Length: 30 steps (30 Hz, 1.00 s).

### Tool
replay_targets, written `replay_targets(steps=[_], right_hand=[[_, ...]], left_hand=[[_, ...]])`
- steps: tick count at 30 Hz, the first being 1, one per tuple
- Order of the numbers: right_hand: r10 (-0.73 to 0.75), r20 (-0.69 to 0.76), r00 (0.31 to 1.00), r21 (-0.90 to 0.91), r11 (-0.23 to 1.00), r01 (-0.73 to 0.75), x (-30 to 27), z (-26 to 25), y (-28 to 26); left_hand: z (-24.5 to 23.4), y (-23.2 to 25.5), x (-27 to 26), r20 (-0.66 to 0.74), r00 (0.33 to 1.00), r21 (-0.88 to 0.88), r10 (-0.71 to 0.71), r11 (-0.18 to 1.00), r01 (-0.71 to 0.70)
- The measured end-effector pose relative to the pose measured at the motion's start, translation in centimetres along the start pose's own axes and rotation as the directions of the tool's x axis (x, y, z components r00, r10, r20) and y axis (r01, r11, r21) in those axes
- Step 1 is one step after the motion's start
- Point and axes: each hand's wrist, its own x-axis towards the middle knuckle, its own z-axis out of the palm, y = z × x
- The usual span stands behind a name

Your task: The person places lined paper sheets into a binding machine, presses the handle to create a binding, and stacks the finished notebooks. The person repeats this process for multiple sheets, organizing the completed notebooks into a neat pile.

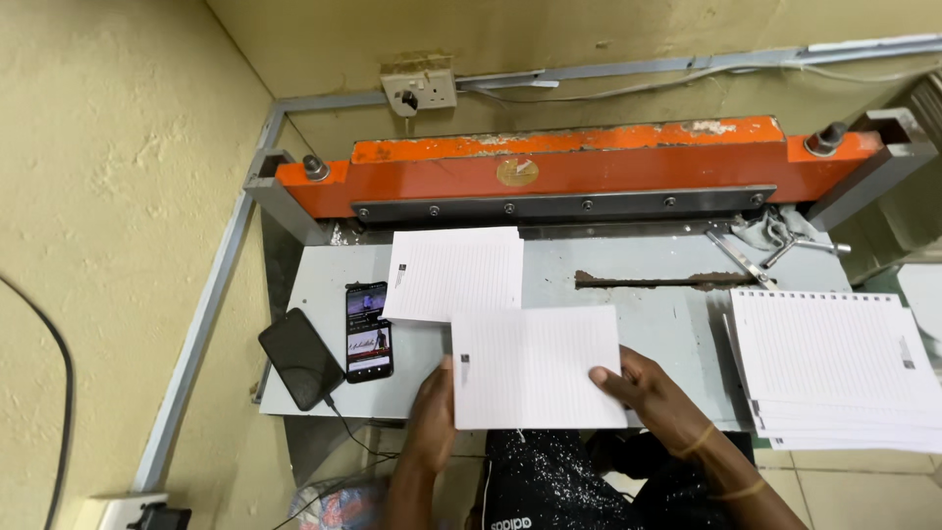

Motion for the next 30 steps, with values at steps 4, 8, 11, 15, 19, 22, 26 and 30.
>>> replay_targets(steps=[4,8,11,15,19,22,26,30], right_hand=[[-0.040,-0.242,0.969,-0.147,0.989,0.004,-1.8,-2.7,4.1],[-0.343,-0.364,0.866,-0.088,0.938,0.334,-2.4,-3.0,6.3],[-0.169,-0.414,0.895,0.035,0.979,0.201,1.7,-2.4,11.6],[-0.297,-0.524,0.798,-0.179,0.955,0.238,2.2,-2.2,13.9],[-0.361,-0.509,0.781,-0.145,0.931,0.336,2.9,-2.3,16.2],[-0.332,-0.521,0.786,-0.172,0.943,0.284,2.8,-2.9,16.0],[-0.012,-0.520,0.854,0.225,0.963,0.151,-3.8,-3.4,10.0],[-0.005,-0.483,0.875,0.560,0.767,0.314,-2.3,-1.2,10.0]], left_hand=[[3.7,-0.4,0.1,0.408,0.854,0.350,0.322,0.809,-0.472],[6.7,-1.9,-0.7,0.565,0.611,0.242,0.554,0.597,-0.765],[6.9,-6.8,3.0,0.455,0.576,0.197,0.679,0.554,-0.809],[7.1,-7.7,3.2,0.403,0.501,0.143,0.766,0.488,-0.861],[6.9,-9.2,3.5,0.409,0.517,0.128,0.752,0.514,-0.848],[8.1,-10.8,4.7,0.265,0.640,0.224,0.722,0.599,-0.769],[11.3,-11.7,4.2,0.051,0.853,0.321,0.520,0.800,-0.507],[16.4,-6.5,2.5,0.150,0.850,0.329,0.505,0.785,-0.524]])
